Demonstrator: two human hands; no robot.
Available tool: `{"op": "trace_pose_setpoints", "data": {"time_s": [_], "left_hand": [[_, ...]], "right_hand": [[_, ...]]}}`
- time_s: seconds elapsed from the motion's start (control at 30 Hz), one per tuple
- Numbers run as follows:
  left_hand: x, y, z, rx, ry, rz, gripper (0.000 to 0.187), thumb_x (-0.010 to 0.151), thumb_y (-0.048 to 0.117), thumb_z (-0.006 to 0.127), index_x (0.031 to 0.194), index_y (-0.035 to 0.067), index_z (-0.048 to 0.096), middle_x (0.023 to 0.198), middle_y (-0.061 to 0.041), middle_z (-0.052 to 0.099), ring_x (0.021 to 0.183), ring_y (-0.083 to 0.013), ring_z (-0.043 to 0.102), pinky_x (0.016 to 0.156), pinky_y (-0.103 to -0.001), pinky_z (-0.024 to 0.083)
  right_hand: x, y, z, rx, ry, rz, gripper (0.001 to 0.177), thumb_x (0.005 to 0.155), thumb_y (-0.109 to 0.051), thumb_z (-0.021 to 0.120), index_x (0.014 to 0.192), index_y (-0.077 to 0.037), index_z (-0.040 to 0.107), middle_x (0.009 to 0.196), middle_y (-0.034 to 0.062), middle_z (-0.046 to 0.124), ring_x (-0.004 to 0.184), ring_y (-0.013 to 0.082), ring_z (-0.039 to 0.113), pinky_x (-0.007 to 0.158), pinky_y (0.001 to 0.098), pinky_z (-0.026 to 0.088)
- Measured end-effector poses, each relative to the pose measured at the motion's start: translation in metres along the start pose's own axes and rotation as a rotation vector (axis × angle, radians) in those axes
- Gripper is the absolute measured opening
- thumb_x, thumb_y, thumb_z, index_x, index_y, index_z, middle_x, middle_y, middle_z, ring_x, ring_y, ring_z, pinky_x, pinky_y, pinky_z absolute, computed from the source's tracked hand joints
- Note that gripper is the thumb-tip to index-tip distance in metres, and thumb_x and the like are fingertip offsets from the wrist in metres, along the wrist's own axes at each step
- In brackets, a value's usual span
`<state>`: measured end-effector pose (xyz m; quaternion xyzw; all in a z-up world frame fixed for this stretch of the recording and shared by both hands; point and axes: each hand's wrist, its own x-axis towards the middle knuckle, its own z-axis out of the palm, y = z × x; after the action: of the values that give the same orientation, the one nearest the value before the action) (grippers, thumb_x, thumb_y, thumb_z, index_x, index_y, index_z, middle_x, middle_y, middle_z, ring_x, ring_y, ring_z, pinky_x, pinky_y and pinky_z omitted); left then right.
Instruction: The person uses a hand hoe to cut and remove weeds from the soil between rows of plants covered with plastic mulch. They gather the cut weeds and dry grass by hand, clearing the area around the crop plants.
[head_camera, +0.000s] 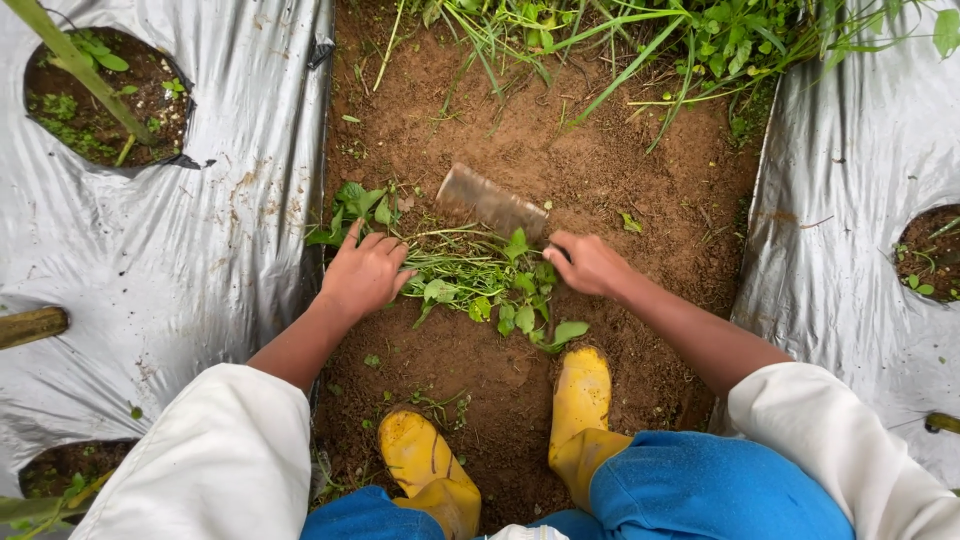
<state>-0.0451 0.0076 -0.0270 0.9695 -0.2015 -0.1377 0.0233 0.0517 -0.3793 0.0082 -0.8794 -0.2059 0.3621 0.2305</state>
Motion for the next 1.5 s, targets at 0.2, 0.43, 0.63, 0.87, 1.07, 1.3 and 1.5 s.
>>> {"op": "trace_pose_setpoints", "data": {"time_s": [0.2, 0.43, 0.63, 0.87, 1.07, 1.3, 1.5], "left_hand": [[-0.014, 0.005, 0.006, 0.027, 0.090, 0.066, 0.032, 0.094, 0.038, 0.070, 0.113, 0.013, 0.071, 0.108, -0.007, 0.072, 0.116, -0.0265, 0.066, 0.120, -0.061, 0.033], [-0.025, 0.007, 0.010, 0.008, 0.010, 0.044, 0.029, 0.093, 0.032, 0.073, 0.116, 0.014, 0.070, 0.112, -0.006, 0.072, 0.121, -0.0264, 0.065, 0.120, -0.060, 0.035], [-0.034, 0.022, -0.052, -0.062, -0.023, -0.174, 0.049, 0.083, 0.036, 0.082, 0.124, 0.016, 0.064, 0.154, -0.021, 0.039, 0.150, -0.0457, 0.031, 0.123, -0.065, 0.020], [-0.039, 0.018, -0.042, -0.184, -0.260, -0.234, 0.049, 0.103, 0.034, 0.061, 0.145, 0.015, 0.045, 0.151, -0.024, 0.039, 0.143, -0.0454, 0.042, 0.113, -0.071, 0.038], [-0.035, 0.015, -0.039, -0.142, -0.250, -0.211, 0.044, 0.104, 0.037, 0.059, 0.141, 0.016, 0.048, 0.145, -0.020, 0.046, 0.140, -0.0415, 0.047, 0.118, -0.071, 0.032], [-0.033, 0.009, -0.005, -0.112, -0.268, -0.152, 0.031, 0.099, 0.037, 0.067, 0.123, 0.017, 0.063, 0.127, -0.012, 0.061, 0.130, -0.0347, 0.057, 0.121, -0.067, 0.031], [-0.046, 0.023, -0.053, -0.002, -0.156, -0.269, 0.048, 0.090, 0.049, 0.074, 0.116, 0.009, 0.068, 0.144, -0.021, 0.047, 0.142, -0.0395, 0.041, 0.122, -0.072, 0.013]], "right_hand": [[-0.013, -0.031, 0.000, 0.108, 0.033, 0.068, 0.041, 0.106, -0.032, 0.054, 0.128, 0.000, 0.065, 0.111, 0.0289, 0.073, 0.107, 0.0490, 0.070, 0.087, 0.0605, 0.058], [-0.021, -0.043, 0.010, 0.030, -0.055, -0.009, 0.038, 0.102, -0.028, 0.057, 0.126, -0.001, 0.067, 0.110, 0.0281, 0.074, 0.104, 0.0486, 0.071, 0.084, 0.0571, 0.060], [-0.018, -0.045, 0.021, 0.094, 0.011, 0.049, 0.029, 0.106, -0.028, 0.053, 0.121, -0.009, 0.069, 0.092, 0.0188, 0.075, 0.079, 0.0296, 0.074, 0.069, 0.0414, 0.060], [-0.014, -0.052, 0.022, 0.143, -0.033, 0.044, 0.035, 0.107, -0.017, 0.050, 0.134, 0.005, 0.058, 0.105, 0.0274, 0.069, 0.092, 0.0384, 0.066, 0.074, 0.0482, 0.057], [-0.004, -0.043, 0.028, 0.078, -0.029, 0.014, 0.035, 0.104, -0.024, 0.054, 0.128, -0.001, 0.065, 0.112, 0.0257, 0.073, 0.105, 0.0419, 0.070, 0.087, 0.0532, 0.058], [0.013, -0.082, 0.010, 0.092, -0.026, 0.044, 0.034, 0.107, -0.025, 0.053, 0.128, -0.002, 0.066, 0.111, 0.0291, 0.074, 0.097, 0.0416, 0.075, 0.088, 0.0544, 0.061], [0.044, -0.082, 0.025, 0.112, 0.034, -0.029, 0.041, 0.109, -0.030, 0.051, 0.131, 0.003, 0.062, 0.113, 0.0309, 0.071, 0.106, 0.0492, 0.070, 0.088, 0.0566, 0.058]]}}
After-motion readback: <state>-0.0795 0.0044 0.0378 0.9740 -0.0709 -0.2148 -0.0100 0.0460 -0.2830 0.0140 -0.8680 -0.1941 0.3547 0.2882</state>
